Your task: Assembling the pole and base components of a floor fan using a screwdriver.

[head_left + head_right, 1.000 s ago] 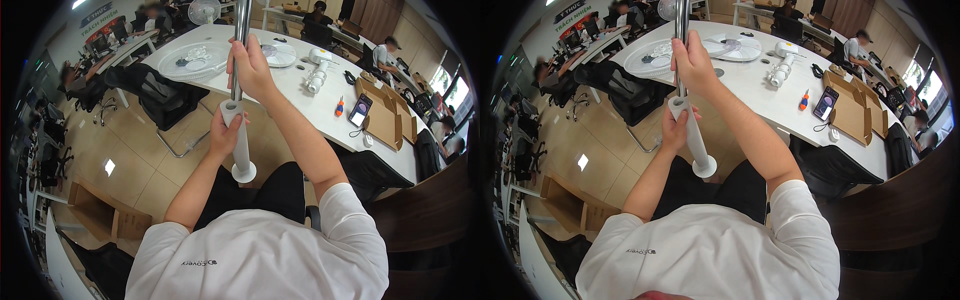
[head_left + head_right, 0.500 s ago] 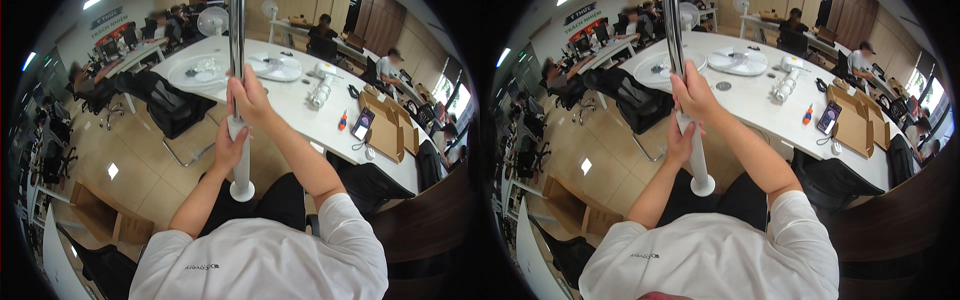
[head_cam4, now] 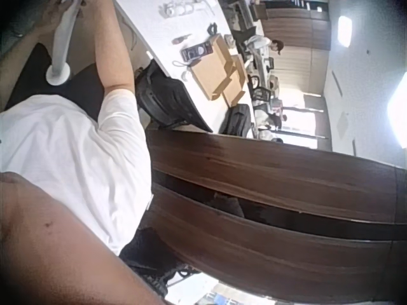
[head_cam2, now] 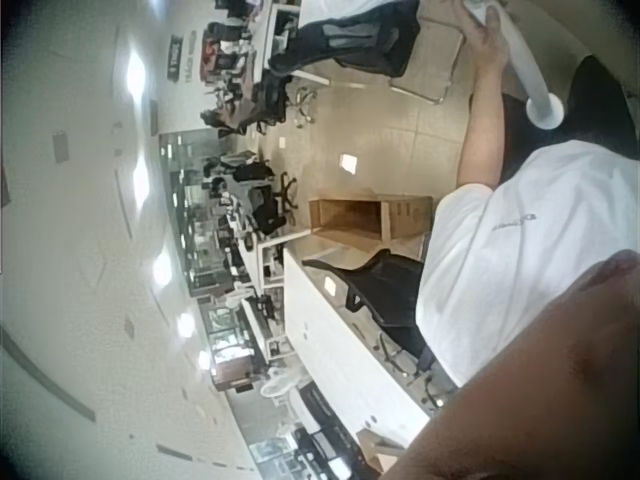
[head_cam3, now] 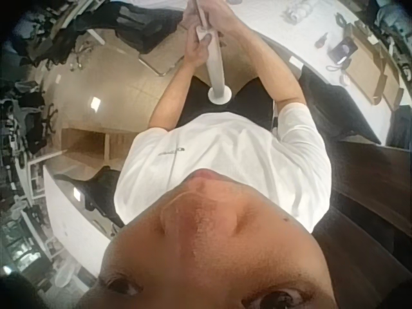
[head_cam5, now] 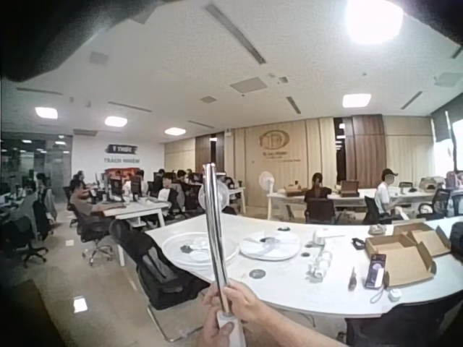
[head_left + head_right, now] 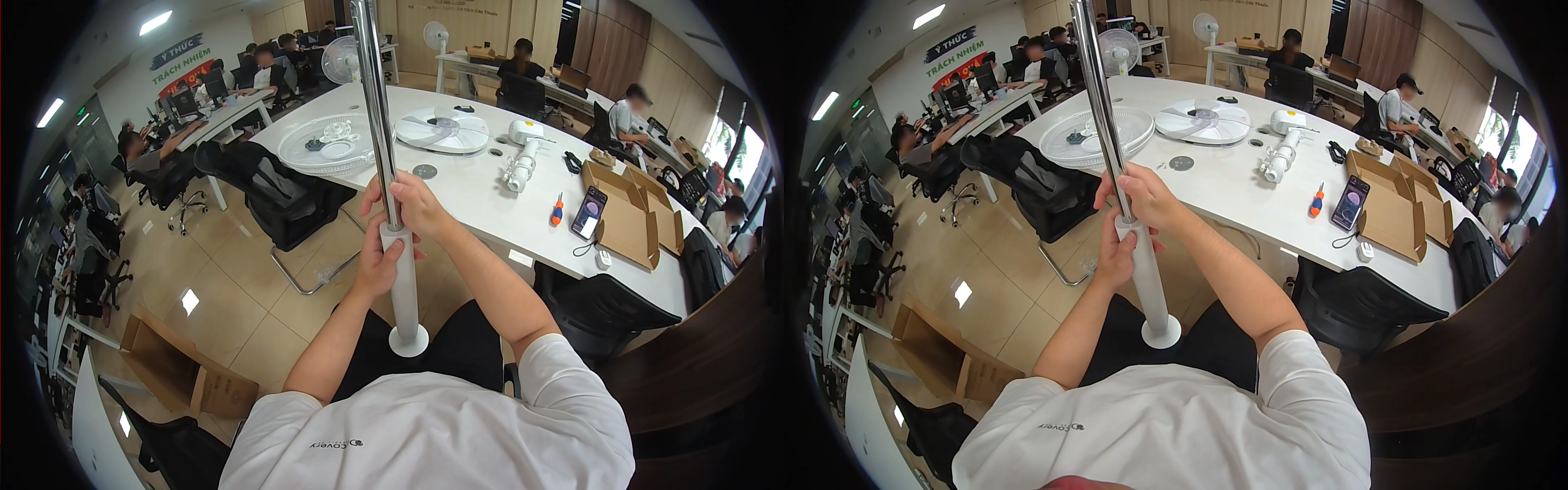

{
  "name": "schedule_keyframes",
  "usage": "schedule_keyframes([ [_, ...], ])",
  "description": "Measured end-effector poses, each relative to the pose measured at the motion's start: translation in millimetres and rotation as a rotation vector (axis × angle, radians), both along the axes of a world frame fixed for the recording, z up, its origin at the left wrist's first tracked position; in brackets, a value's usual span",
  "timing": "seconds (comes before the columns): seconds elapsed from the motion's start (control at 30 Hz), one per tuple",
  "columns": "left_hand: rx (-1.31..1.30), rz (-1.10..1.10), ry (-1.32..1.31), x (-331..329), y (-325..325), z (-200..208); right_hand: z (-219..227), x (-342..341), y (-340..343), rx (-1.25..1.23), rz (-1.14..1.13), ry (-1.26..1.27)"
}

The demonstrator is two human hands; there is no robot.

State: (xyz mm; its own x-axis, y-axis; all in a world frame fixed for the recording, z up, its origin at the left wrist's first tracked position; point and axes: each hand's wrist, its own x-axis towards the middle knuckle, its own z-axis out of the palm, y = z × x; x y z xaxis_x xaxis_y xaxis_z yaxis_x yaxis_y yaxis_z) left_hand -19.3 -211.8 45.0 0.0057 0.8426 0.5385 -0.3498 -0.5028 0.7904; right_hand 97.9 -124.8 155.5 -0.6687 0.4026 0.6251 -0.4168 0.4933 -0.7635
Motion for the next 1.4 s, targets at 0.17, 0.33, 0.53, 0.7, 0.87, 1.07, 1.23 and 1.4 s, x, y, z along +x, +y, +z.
schedule_keyframes([
  [0.17,-0.054,0.039,0.104,2,0,-3,45,-7,-4,-0.047,-0.209,0.344],
  [0.33,-0.016,0.048,0.142,11,-2,-4,95,6,8,0.007,-0.372,0.227],
  [0.53,-0.049,-0.031,0.107,4,-5,7,70,12,4,0.102,-0.174,0.074],
  [0.7,0.042,0.027,-0.060,-1,-1,30,33,7,-9,-0.008,-0.036,-0.131],
  [0.87,0.011,0.101,0.019,-5,0,44,40,5,-9,-0.038,-0.054,-0.172],
  [1.07,0.015,0.105,0.060,-6,-2,44,77,3,-2,0.027,-0.083,0.082],
  [1.23,-0.005,0.156,0.041,-10,0,49,72,6,-7,0.030,-0.145,-0.242],
  [1.4,0.022,0.195,0.054,-15,4,48,59,6,-10,-0.029,-0.142,-0.305],
])
